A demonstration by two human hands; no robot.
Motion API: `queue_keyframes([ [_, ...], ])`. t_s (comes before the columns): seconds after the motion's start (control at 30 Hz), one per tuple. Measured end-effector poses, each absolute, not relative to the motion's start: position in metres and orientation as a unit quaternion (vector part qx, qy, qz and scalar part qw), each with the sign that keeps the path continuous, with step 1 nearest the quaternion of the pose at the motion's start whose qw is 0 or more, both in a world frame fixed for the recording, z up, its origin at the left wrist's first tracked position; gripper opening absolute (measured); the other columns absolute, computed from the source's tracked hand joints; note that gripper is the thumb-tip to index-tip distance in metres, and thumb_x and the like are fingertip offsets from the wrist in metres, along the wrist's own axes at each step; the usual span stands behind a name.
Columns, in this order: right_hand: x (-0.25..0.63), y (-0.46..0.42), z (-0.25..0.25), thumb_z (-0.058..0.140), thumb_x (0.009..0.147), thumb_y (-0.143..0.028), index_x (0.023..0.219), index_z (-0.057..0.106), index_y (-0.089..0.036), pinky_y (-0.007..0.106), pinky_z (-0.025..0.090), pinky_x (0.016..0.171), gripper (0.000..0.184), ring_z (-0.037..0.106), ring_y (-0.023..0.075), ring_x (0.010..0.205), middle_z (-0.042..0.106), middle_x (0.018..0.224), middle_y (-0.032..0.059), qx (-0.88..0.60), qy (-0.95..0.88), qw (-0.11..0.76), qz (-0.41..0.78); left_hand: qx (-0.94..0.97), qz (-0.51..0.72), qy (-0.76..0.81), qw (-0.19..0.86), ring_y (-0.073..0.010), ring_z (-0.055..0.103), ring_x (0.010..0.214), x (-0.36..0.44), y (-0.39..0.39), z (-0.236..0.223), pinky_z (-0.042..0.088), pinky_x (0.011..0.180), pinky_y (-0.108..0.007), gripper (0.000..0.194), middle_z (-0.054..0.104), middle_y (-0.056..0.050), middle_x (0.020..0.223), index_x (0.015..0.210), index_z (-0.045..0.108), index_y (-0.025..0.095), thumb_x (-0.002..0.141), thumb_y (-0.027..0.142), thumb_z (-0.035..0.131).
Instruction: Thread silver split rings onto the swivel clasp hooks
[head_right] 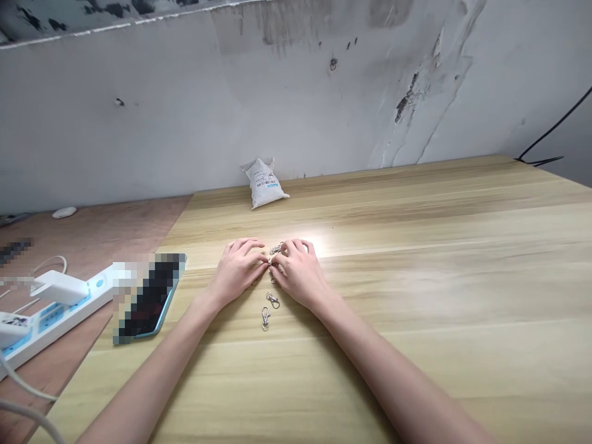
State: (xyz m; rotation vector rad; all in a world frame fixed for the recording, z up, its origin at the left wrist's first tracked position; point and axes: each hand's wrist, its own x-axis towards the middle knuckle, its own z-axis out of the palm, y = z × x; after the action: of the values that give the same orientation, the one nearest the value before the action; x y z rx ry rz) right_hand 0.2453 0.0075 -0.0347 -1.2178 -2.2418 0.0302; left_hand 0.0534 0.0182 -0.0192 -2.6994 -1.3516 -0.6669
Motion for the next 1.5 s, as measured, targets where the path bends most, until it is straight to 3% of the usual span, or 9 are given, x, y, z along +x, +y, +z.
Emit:
queue_keyframes([
  [0.2, 0.246, 0.008, -0.033, 0.057, 0.091, -0.024, 0.089, 0.069, -0.022, 0.045, 0.037, 0.095, 0.013, 0.054, 0.0235, 0.105, 0.064, 0.104, 0.0089, -0.452, -0.843, 0.29, 0.012, -0.863, -0.234, -0.447, -0.02, -0.0256, 0.053, 0.115, 0.055, 0.015, -0.019, 0.041, 0.095, -0.046, 0.011, 0.066, -0.006, 0.117, 0.086, 0.07, 0.023, 0.089, 0.023, 0.06],
  [0.4, 0.246, 0.008, -0.033, 0.063, 0.089, -0.034, 0.082, 0.07, -0.022, 0.046, 0.036, 0.099, 0.016, 0.055, 0.0231, 0.104, 0.066, 0.104, 0.0082, -0.437, -0.847, 0.302, 0.004, -0.837, -0.284, -0.464, -0.065, -0.0249, 0.054, 0.112, 0.057, 0.009, -0.013, 0.04, 0.097, -0.046, 0.011, 0.066, -0.005, 0.114, 0.083, 0.071, 0.024, 0.088, 0.026, 0.062],
  [0.6, 0.244, 0.005, -0.028, 0.059, 0.088, -0.021, 0.08, 0.068, -0.022, 0.045, 0.037, 0.097, 0.012, 0.058, 0.0227, 0.097, 0.067, 0.097, 0.0066, -0.428, -0.839, 0.335, -0.012, -0.814, -0.33, -0.47, -0.091, -0.0233, 0.054, 0.114, 0.057, 0.004, -0.008, 0.038, 0.098, -0.044, 0.005, 0.065, -0.003, 0.114, 0.083, 0.07, 0.024, 0.085, 0.024, 0.067],
  [0.93, 0.244, -0.002, -0.021, 0.052, 0.09, -0.02, 0.085, 0.057, -0.021, 0.039, 0.037, 0.093, 0.007, 0.058, 0.0203, 0.09, 0.066, 0.088, 0.0035, -0.425, -0.824, 0.368, 0.072, -0.794, -0.372, -0.457, -0.153, -0.0228, 0.053, 0.115, 0.06, -0.008, 0.002, 0.039, 0.102, -0.044, 0.005, 0.064, -0.003, 0.113, 0.079, 0.069, 0.024, 0.083, 0.023, 0.069],
  [1.17, 0.247, -0.002, -0.018, 0.05, 0.093, -0.021, 0.088, 0.059, -0.022, 0.039, 0.034, 0.098, 0.01, 0.057, 0.0189, 0.091, 0.067, 0.093, 0.004, -0.384, -0.858, 0.339, 0.01, -0.765, -0.329, -0.476, -0.284, -0.0219, 0.051, 0.121, 0.057, -0.009, 0.006, 0.037, 0.108, -0.043, 0.012, 0.062, -0.004, 0.119, 0.078, 0.067, 0.023, 0.086, 0.032, 0.064],
  [1.5, 0.247, 0.0, -0.021, 0.056, 0.089, -0.017, 0.083, 0.064, -0.023, 0.038, 0.034, 0.099, 0.012, 0.056, 0.0175, 0.087, 0.067, 0.089, 0.0017, -0.369, -0.856, 0.358, -0.058, -0.738, -0.311, -0.512, -0.311, -0.0238, 0.052, 0.121, 0.06, -0.007, 0.002, 0.038, 0.109, -0.046, 0.015, 0.063, -0.005, 0.116, 0.073, 0.069, 0.024, 0.084, 0.031, 0.063],
])
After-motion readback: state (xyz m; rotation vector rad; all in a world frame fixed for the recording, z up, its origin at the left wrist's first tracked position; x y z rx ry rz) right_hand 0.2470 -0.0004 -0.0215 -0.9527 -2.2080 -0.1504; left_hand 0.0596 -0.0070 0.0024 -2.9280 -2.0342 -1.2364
